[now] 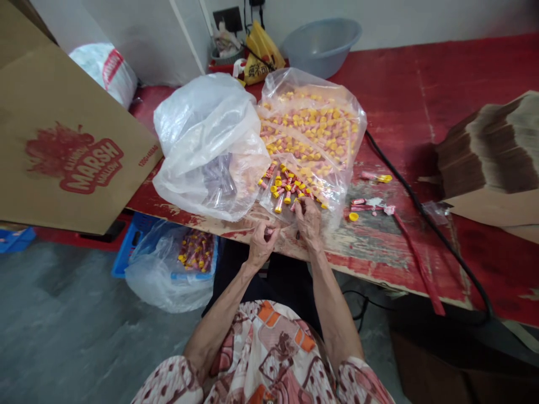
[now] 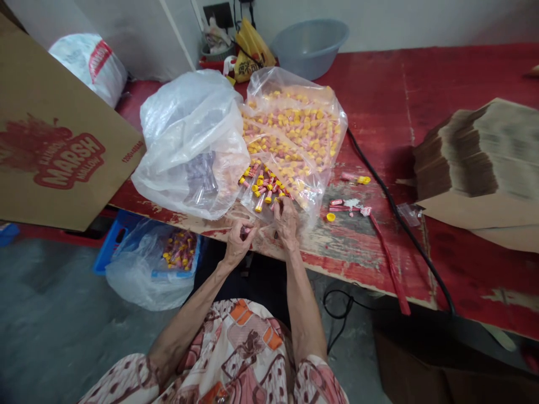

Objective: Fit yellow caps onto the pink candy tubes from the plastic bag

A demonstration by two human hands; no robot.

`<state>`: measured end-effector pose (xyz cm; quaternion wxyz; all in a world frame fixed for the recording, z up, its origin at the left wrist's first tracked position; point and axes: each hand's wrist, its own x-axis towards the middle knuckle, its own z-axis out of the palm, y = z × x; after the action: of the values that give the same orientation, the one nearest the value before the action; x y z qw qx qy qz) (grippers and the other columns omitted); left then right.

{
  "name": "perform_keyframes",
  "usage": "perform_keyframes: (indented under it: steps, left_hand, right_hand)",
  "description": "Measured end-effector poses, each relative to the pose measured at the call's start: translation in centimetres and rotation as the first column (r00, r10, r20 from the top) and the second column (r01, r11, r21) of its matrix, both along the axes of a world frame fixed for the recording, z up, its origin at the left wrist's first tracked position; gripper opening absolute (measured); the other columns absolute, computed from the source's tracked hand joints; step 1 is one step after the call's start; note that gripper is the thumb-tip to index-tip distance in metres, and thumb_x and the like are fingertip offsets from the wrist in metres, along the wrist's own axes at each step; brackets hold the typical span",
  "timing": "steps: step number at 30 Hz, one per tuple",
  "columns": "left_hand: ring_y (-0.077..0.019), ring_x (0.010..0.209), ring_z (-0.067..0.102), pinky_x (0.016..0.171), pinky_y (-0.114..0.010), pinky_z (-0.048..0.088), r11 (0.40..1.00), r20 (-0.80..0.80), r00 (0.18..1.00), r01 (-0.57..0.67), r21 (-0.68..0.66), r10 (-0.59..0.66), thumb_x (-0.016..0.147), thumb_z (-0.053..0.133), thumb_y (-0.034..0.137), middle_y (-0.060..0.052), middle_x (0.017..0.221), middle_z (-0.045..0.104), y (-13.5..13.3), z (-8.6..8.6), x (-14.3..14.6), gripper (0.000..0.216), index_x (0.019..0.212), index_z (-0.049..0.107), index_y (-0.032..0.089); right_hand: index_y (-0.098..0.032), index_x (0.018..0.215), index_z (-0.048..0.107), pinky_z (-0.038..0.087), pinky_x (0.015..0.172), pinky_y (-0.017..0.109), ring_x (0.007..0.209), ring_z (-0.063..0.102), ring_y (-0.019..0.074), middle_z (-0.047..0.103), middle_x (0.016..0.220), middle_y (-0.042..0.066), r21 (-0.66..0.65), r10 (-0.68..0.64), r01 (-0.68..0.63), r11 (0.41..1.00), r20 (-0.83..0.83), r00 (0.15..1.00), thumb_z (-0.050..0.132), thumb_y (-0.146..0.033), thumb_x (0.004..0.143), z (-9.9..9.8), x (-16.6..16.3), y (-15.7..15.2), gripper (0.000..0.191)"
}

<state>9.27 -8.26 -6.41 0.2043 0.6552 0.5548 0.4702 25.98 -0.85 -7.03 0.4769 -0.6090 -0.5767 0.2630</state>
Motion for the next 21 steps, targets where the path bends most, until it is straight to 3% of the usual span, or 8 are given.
perform_keyframes:
  steps: [9, 21]
  left_hand:
    - [-0.0148, 0.075, 0.061, 0.073, -0.029, 0.054, 1.0, -0.009, 1.0, 0.003, 0.008, -0.003, 0.104, 0.063, 0.047, -0.002, 0.088, 0.063, -0.12, 0.04, 0.01, 0.026, 0.096, 0.062, 0.022]
    - [-0.0133, 0.074, 0.06, 0.072, -0.026, 0.052, 1.0, -0.001, 1.0, 0.007, 0.018, -0.007, 0.103, 0.065, 0.043, -0.001, 0.086, 0.063, -0.19, 0.07, 0.06, 0.023, 0.095, 0.062, 0.022]
  right_hand:
    - [-0.024, 0.101, 0.065, 0.053, 0.093, 0.041, 0.094, 0.068, 0.0254, 0.075, 0.097, 0.009, 0.031, 0.007, -0.008, 1.0, 0.012, 1.0, 0.045, -0.041, 0.101, -0.38, 0.19, 0.25, 0.026]
    - [-0.023, 0.099, 0.064, 0.054, 0.092, 0.04, 0.091, 0.068, 0.0241, 0.075, 0.096, 0.008, 0.033, 0.004, -0.004, 0.999, 0.007, 1.0, 0.047, -0.039, 0.1, -0.55, 0.1, 0.25, 0.024]
